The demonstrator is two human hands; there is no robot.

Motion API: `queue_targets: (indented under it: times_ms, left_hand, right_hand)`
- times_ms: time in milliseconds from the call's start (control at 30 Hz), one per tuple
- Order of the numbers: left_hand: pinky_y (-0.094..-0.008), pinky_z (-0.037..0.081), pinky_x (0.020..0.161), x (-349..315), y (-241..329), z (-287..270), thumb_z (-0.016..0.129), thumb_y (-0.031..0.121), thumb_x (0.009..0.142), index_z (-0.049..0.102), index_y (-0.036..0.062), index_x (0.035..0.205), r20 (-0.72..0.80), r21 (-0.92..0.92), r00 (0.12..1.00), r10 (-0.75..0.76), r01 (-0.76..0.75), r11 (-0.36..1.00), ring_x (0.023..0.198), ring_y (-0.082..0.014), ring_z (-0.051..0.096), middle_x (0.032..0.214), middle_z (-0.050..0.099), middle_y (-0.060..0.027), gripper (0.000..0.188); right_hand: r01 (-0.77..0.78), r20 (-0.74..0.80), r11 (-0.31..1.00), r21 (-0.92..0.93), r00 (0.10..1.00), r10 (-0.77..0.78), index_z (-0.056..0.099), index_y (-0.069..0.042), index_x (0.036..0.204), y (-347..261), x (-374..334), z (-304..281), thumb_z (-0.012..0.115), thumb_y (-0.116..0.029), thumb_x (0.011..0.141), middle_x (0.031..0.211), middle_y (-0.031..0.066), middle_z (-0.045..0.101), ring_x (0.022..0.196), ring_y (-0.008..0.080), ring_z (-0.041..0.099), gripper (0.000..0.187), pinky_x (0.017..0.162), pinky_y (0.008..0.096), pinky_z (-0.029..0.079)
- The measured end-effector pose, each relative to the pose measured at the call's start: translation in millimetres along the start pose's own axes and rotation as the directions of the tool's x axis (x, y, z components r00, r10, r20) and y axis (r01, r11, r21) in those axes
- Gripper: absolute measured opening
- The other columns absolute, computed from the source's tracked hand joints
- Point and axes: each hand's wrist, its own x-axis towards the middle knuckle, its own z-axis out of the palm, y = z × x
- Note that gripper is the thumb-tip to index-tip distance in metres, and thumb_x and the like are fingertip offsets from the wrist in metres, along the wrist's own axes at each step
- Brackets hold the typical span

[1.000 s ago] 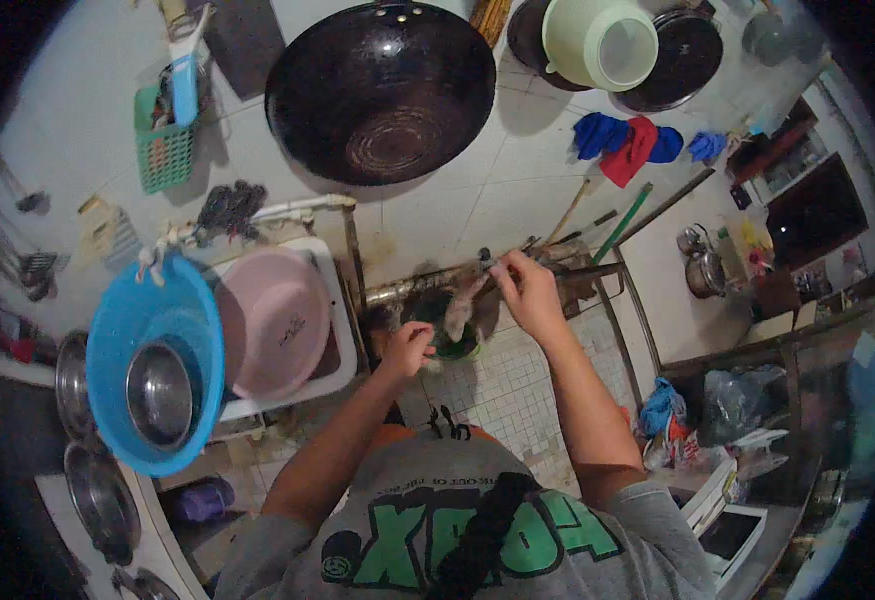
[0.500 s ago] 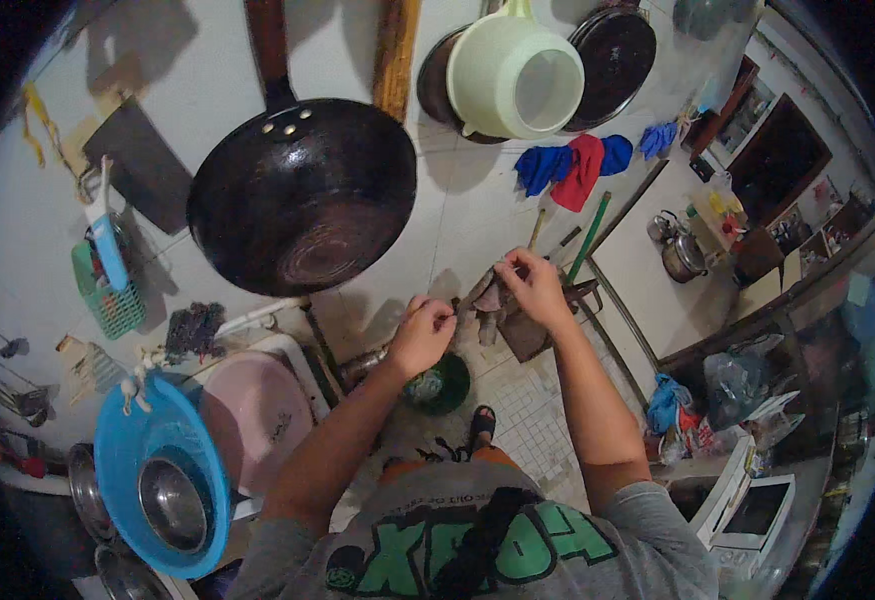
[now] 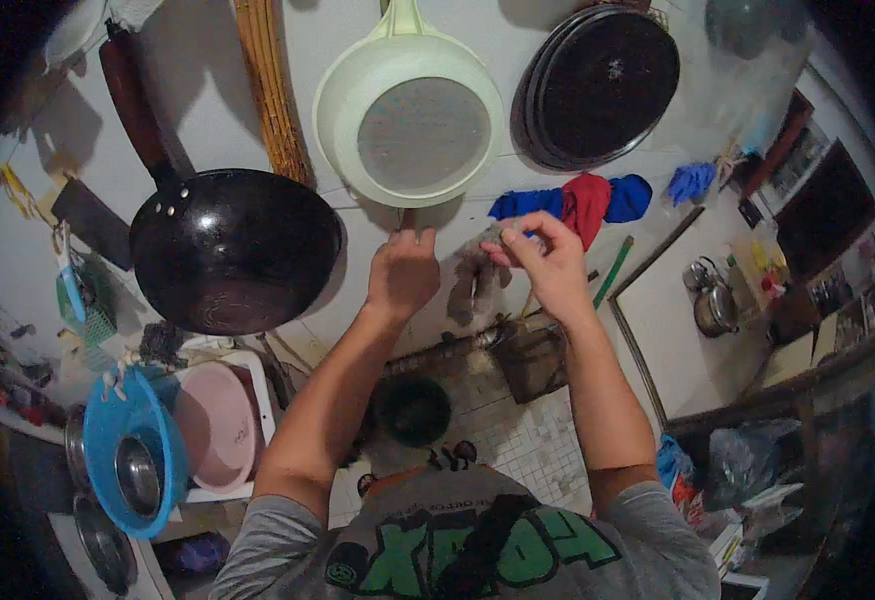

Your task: The person rinses a metal bowl in a blue basin, then wipes the gas stove and surrounding backsplash with a cloth. They move between the sink and stove, wringing the cloth at the sink, and finish by drying their hands with a towel.

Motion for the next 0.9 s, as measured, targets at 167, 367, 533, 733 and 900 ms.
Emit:
queue_targets:
  times_ms: [167,367,533,733,900]
  left_hand:
    - [-0.0468,0.051,0.082,-9.5,24.7,-13.1,0.06,0.011,0.079,0.062,0.0017,0.098,0.204,-0.237,0.958,-0.202,0.249,0.939,0.093,-0.0371,0.061,0.122,0.052,-0.0196,0.022]
    - [-0.0458,0.052,0.084,-15.9,42.6,-32.9,0.068,0.016,0.076,0.062,0.0009,0.099,0.235,-0.153,0.956,-0.176,0.215,0.964,0.099,-0.0365,0.061,0.14,0.04,-0.0175,0.027]
    - [-0.0455,0.053,0.083,-19.6,39.0,-28.4,0.07,0.018,0.076,0.062,-0.0034,0.096,0.2,-0.092,0.963,-0.179,0.201,0.975,0.098,-0.037,0.061,0.143,0.037,-0.0184,0.03]
    - [-0.0463,0.052,0.083,-24.9,33.2,-29.6,0.067,0.016,0.078,0.061,-0.0004,0.105,0.22,-0.152,0.958,-0.182,0.218,0.964,0.099,-0.0382,0.06,0.145,0.037,-0.0194,0.032]
    - [-0.0475,0.053,0.079,-35.3,39.0,-24.3,0.064,0.015,0.079,0.06,0.0032,0.105,0.098,-0.233,0.991,-0.086,0.107,0.966,0.094,-0.0383,0.062,0.144,0.039,-0.0214,0.028]
  right_hand:
    - [0.14,-0.038,0.983,0.123,0.99,-0.136,0.052,0.003,0.1,-4.1,48.1,-13.8,0.058,-0.005,0.096,0.1,0.0122,0.064,0.097,0.0234,0.068,0.011,0.085,0.0305,0.057]
    - [0.116,-0.137,0.984,0.135,0.986,-0.097,0.054,0.002,0.103,72.0,100.3,-12.4,0.061,-0.008,0.094,0.091,0.0071,0.062,0.088,0.0191,0.067,0.015,0.076,0.0296,0.056]
    - [-0.125,0.278,0.989,-0.078,0.95,0.142,0.058,0.001,0.112,66.5,92.5,2.9,0.055,-0.006,0.094,0.093,0.0047,0.064,0.085,0.0104,0.061,0.019,0.068,0.0241,0.049]
    - [0.166,-0.107,0.926,-0.34,0.971,-0.214,0.062,0.001,0.104,52.1,72.7,-15.2,0.057,-0.01,0.096,0.086,0.0047,0.065,0.07,0.0085,0.063,0.015,0.064,0.0214,0.048]
    - [0.066,-0.09,0.741,-0.669,0.982,-0.169,0.064,0.0,0.098,102.7,-16.8,-68.7,0.063,-0.01,0.091,0.093,0.0095,0.066,0.07,0.0158,0.065,0.013,0.063,0.0283,0.051]
